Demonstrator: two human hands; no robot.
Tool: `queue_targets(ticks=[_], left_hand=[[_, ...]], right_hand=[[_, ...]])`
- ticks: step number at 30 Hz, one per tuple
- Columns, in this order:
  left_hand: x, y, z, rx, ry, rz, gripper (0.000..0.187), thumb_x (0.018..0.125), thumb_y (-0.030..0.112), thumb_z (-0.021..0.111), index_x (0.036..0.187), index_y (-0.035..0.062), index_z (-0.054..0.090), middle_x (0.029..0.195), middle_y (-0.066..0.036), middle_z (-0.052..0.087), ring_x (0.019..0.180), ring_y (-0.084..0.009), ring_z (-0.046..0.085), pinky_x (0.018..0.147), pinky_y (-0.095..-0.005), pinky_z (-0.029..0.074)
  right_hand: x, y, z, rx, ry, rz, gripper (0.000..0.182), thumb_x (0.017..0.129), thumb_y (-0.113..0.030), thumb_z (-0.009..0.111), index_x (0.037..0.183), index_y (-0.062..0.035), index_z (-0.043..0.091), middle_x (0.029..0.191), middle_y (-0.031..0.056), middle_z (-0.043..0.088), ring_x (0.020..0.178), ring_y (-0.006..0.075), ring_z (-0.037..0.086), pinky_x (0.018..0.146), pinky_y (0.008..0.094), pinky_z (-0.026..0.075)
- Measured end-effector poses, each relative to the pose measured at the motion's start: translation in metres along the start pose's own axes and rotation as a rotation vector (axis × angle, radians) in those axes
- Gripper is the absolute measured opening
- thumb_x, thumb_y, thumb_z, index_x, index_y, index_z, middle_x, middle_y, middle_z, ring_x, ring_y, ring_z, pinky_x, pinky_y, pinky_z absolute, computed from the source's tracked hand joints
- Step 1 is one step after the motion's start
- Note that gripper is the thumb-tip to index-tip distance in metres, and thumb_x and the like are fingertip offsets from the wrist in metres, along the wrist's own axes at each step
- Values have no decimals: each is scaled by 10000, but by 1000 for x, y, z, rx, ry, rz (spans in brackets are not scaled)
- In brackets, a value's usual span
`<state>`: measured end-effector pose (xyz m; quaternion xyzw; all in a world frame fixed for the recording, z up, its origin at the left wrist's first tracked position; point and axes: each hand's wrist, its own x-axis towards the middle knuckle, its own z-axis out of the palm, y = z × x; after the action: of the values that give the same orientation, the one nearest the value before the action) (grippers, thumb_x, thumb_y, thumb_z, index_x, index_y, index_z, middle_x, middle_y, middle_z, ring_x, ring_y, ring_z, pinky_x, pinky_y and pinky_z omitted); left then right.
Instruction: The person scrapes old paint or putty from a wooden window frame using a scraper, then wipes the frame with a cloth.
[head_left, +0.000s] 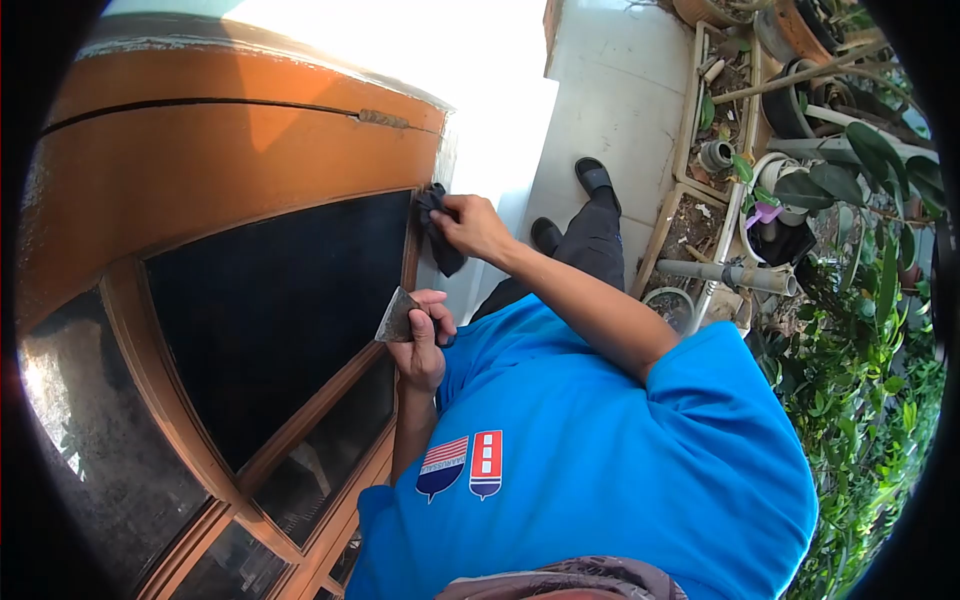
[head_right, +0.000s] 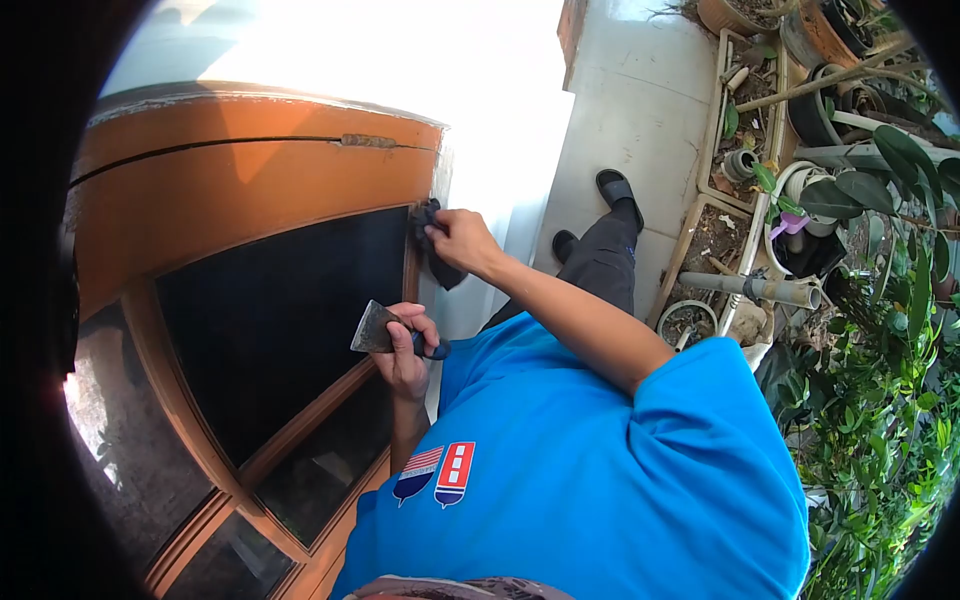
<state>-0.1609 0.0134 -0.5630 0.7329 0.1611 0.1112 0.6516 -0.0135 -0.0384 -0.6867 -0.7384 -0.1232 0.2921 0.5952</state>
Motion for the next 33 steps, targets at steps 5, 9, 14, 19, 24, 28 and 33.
queue_targets(ticks=[5, 9, 14, 19, 24, 28, 33], left_hand=[[10, -1, 1, 40, -19, -31, 365, 1054, 336, 376, 1074, 14, 546, 648, -47, 541, 516, -64, 431, 500, -211, 341], [2, -10, 1, 64, -46, -119, 351, 1052, 325, 392, 1070, 18, 561, 650, -41, 542, 506, -56, 424, 496, -203, 338], [0, -12, 2, 82, -66, -157, 340, 1050, 321, 407, 1080, 24, 569, 651, -37, 543, 507, -52, 426, 495, -201, 340], [-3, -13, 2, 55, -52, -152, 342, 1051, 320, 403, 1084, 26, 573, 654, -35, 544, 510, -53, 430, 495, -199, 341], [8, -12, 8, 89, -111, -172, 348, 1052, 323, 399, 1085, 23, 571, 656, -38, 545, 513, -57, 433, 498, -204, 343], [15, -5, 10, 109, -119, -134, 361, 1053, 330, 392, 1087, 16, 568, 659, -41, 547, 516, -61, 435, 501, -208, 345], [18, -8, 14, 108, -99, -164, 382, 1049, 345, 409, 1066, 2, 577, 659, -18, 540, 527, -48, 422, 494, -203, 333]], right_hand=[[11, 23, -11, 396, 233, 7, 282, 917, -274, 600, 954, 2, 645, 758, 181, 658, 672, 246, 640, 662, 386, 506], [20, 22, -24, 410, 215, 80, 264, 913, -268, 616, 985, -16, 643, 737, 110, 639, 703, 193, 638, 635, 349, 513], [51, -22, -13, 339, 283, 87, 235, 941, -198, 584, 945, 36, 605, 779, 147, 654, 749, 219, 649, 696, 366, 499], [70, -6, 9, 31, 304, -18, 226, 895, -153, 501, 943, 50, 588, 802, 256, 635, 758, 356, 672, 668, 445, 532], [50, -29, -31, 418, 12, 230, 191, 903, -138, 492, 940, 21, 591, 731, 150, 605, 505, 213, 579, 439, 327, 489], [59, -30, -21, 367, 34, 194, 215, 872, -102, 455, 939, 46, 597, 722, 216, 637, 522, 278, 626, 495, 381, 530], [19, -4, -5, 131, -150, 62, 183, 783, -92, 492, 819, 43, 610, 762, 319, 629, 631, 406, 653, 717, 474, 546]])
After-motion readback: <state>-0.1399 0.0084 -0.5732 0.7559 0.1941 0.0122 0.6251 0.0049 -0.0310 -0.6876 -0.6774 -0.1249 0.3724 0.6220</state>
